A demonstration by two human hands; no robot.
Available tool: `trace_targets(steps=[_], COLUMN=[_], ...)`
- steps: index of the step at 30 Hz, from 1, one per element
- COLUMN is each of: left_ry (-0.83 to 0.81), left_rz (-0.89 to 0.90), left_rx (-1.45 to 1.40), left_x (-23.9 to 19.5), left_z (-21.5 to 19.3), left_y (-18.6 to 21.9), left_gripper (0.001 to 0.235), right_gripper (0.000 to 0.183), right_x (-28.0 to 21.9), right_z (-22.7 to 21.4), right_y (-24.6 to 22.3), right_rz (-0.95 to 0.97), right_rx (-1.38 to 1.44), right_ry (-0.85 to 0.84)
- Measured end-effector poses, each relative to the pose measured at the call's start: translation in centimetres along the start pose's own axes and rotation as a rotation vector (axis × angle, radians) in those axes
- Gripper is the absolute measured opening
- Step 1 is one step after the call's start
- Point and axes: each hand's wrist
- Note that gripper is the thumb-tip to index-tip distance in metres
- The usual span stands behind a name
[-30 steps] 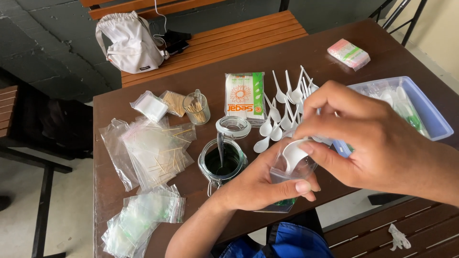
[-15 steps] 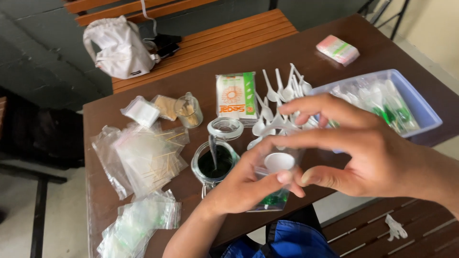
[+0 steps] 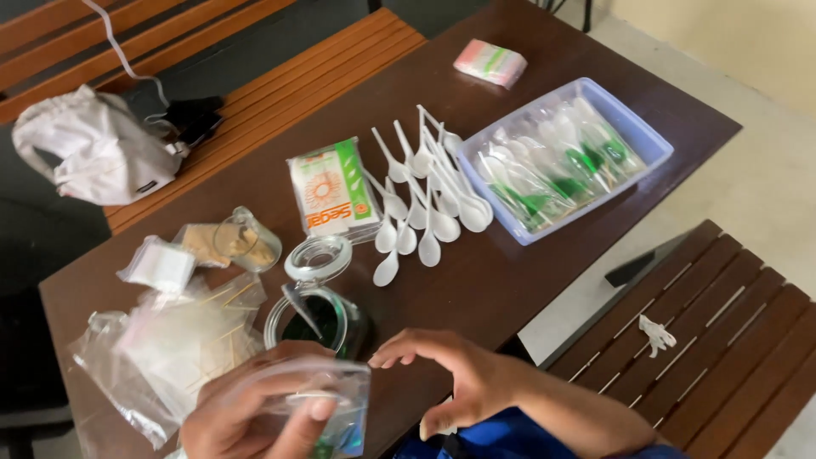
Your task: The person uses a spoon to scoop a green liquid from a glass jar into small plastic bags, then places the filled bags into a larger plastic container with other prepared items.
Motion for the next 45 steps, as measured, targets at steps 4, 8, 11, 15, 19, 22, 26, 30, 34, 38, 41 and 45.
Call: trace_targets(steps=[4, 8, 11, 15, 19, 22, 26, 30, 34, 38, 41, 45], left_ry=[-0.059, -0.268, -0.301, -0.157, 0.038, 0.080, 0.058, 0.059, 0.052, 0.055, 0.054, -0.022], left_rz=[0.016, 0.000, 0.055, -0.171, -0.274, -0.200, -0.249, -0.254, -0.264, -0.198, -0.149, -0.018], left_rx=[-0.047, 0.038, 0.105, 0.198, 0.135, 0.126, 0.176, 0.159, 0.171, 0.125, 0.121, 0.023], left_x=[1.5, 1.6, 2.2, 1.6, 0.9, 0.8, 0.7, 0.7, 0.9, 0.9, 0.7, 0.7], left_z=[3.4, 5.3, 5.2, 2.8, 1.2, 0.7, 0.5, 0.7, 0.7, 0.4, -0.1, -0.8], left_y=[0.5, -1.1, -1.3, -0.7, -0.1, -0.3, -0.3, -0.5, -0.4, -0.4, -1.5, -2.4], left_gripper=[0.012, 0.016, 0.032, 0.054, 0.043, 0.040, 0.038, 0.034, 0.036, 0.038, 0.039, 0.042], right_gripper=[0.090, 0.036, 0.020, 0.016, 0.020, 0.019, 0.014, 0.032, 0.046, 0.028, 0.027, 0.024], right_x=[-1.0, -0.9, -1.5, -3.8, -4.5, -4.8, -5.1, -4.5, -5.7, -9.0, -9.1, -8.4], right_z=[0.6, -0.9, -4.1, -12.0, -22.2, -28.3, -33.3, -33.8, -34.7, -35.6, -30.8, -19.5], right_y=[0.5, 0.4, 1.2, 3.3, 0.9, -0.1, 0.4, 0.8, 3.8, 8.1, 7.0, 5.2], right_rz=[-0.039, -0.162, -0.157, -0.061, 0.135, 0.633, 0.865, 1.102, 1.032, 0.440, 0.049, -0.067], right_rx=[0.050, -0.018, -0.112, -0.197, -0.402, -0.428, -0.557, -0.609, -0.681, -0.948, -0.939, -0.700], right_ry=[0.104, 0.272, 0.364, 0.417, 0.368, 0.594, 0.699, 0.741, 0.763, 1.029, 1.035, 0.922])
Point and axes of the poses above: each hand's wrist, its own x-axis towards the middle knuckle, its own z-axis out of the palm, y = z × x, and after that the axes turned 4 degrees about z, right-handed
